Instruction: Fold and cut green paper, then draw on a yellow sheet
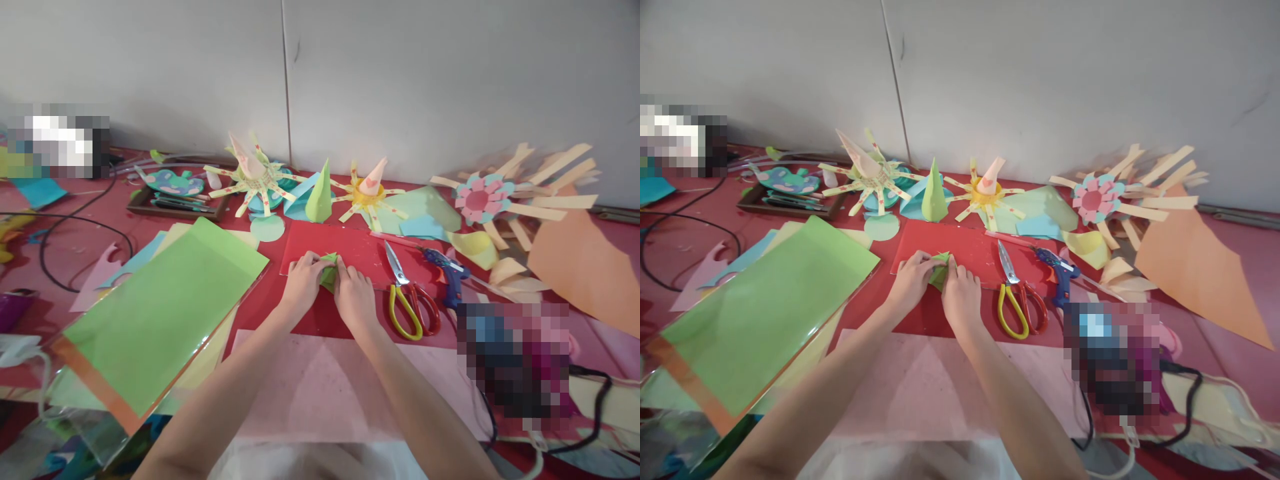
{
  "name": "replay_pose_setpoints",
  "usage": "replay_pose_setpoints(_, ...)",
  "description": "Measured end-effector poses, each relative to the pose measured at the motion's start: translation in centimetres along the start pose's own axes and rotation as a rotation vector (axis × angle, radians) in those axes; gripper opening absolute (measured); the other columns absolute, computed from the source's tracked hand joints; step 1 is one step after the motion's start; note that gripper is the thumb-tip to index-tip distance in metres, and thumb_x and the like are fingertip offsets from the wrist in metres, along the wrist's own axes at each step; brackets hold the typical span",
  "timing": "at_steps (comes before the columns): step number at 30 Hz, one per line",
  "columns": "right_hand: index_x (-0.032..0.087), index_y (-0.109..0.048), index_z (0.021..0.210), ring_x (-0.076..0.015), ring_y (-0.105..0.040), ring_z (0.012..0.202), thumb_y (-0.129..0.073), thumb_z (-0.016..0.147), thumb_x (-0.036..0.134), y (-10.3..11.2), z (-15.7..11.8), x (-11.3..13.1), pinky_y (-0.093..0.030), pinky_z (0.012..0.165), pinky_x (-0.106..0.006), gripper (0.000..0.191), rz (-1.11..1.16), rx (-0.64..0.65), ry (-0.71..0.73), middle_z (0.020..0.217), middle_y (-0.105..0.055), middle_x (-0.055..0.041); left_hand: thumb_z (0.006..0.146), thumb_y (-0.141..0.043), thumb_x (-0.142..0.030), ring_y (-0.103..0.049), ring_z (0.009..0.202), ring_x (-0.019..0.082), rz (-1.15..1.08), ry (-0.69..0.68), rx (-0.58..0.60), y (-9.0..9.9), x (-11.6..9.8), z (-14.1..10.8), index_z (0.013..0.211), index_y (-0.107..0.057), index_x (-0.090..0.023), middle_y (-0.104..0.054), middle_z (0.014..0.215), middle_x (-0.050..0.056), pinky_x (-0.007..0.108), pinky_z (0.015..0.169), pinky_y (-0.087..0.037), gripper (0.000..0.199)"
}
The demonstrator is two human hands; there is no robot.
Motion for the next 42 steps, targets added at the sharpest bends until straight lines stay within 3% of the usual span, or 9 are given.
replay_pose_setpoints(11,0.006,-0.04,0.131,-0.0229,-0.055,0.091,-0.029,0.09,0.013,-0.2,-0.4,0.2,-0.041,0.077,-0.034,0.043,0.013,-0.008,-0.018,0.097,-0.058,-0.015,0.087,-0.035,-0.011,-0.055,0.089,0.015,-0.021,0.013,0.008,0.0,0.0,0.1,0.1,-0.064,-0.024,-0.055,0.097,0.003,0.032,0.078,-0.033,0.034)
replay_pose_setpoints(19,0.008,-0.041,0.131,-0.0213,-0.057,0.093,-0.029,0.091,0.018,0.5,-0.2,-0.2,-0.04,0.078,-0.031,0.043,0.083,0.059,-0.05,0.097,-0.06,-0.013,0.088,-0.037,-0.012,-0.055,0.088,0.014,-0.043,0.039,-0.019,0.1,-0.1,0.0,0.097,-0.063,-0.022,-0.057,0.098,0.001,0.031,0.079,-0.034,0.03)
replay_pose_setpoints(29,0.008,-0.042,0.131,-0.022,-0.057,0.092,-0.031,0.09,0.018,0.3,-0.2,-0.3,-0.041,0.078,-0.032,0.043,0.072,0.03,-0.048,0.098,-0.061,-0.0138,0.088,-0.039,-0.017,-0.053,0.09,0.018,0.197,-0.026,-0.024,0.4,-0.8,-0.2,0.101,-0.06,-0.019,-0.058,0.099,0.004,0.033,0.082,-0.038,0.025)
replay_pose_setpoints(33,0.008,-0.042,0.131,-0.0222,-0.057,0.092,-0.031,0.09,0.018,0.3,-0.1,-0.2,-0.041,0.078,-0.032,0.043,0.063,0.03,-0.041,0.097,-0.06,-0.0136,0.089,-0.035,-0.014,-0.051,0.103,0.018,0.238,-0.123,-0.007,0.0,-1.0,-0.3,0.109,-0.056,-0.017,-0.057,0.113,0.005,0.034,0.09,-0.037,0.029)
replay_pose_setpoints(37,0.008,-0.042,0.13,-0.0221,-0.057,0.092,-0.03,0.091,0.018,0.3,-0.2,-0.1,-0.041,0.078,-0.032,0.043,0.055,0.036,-0.043,0.096,-0.06,-0.0135,0.09,-0.028,-0.013,-0.042,0.121,0.015,0.223,-0.231,0.063,-0.5,-1.4,-0.5,0.127,-0.043,-0.015,-0.046,0.134,0.006,0.031,0.098,-0.035,0.039)
replay_pose_setpoints(42,0.008,-0.041,0.131,-0.0223,-0.056,0.094,-0.028,0.091,0.019,0.5,-0.1,-0.1,-0.041,0.08,-0.033,0.044,0.055,0.057,-0.055,0.102,-0.06,-0.0142,0.087,-0.021,-0.009,-0.027,0.133,0.014,0.27,-0.262,0.174,-1.5,-1.6,-1.1,0.135,-0.032,-0.009,-0.032,0.144,0.009,0.034,0.109,-0.022,0.049)
Point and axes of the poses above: each hand's wrist, its own z-axis towards the middle knuckle, its own y-axis out of the back of the hand, x = y × z, the point moved 3 cm from there along z, towards the middle knuckle
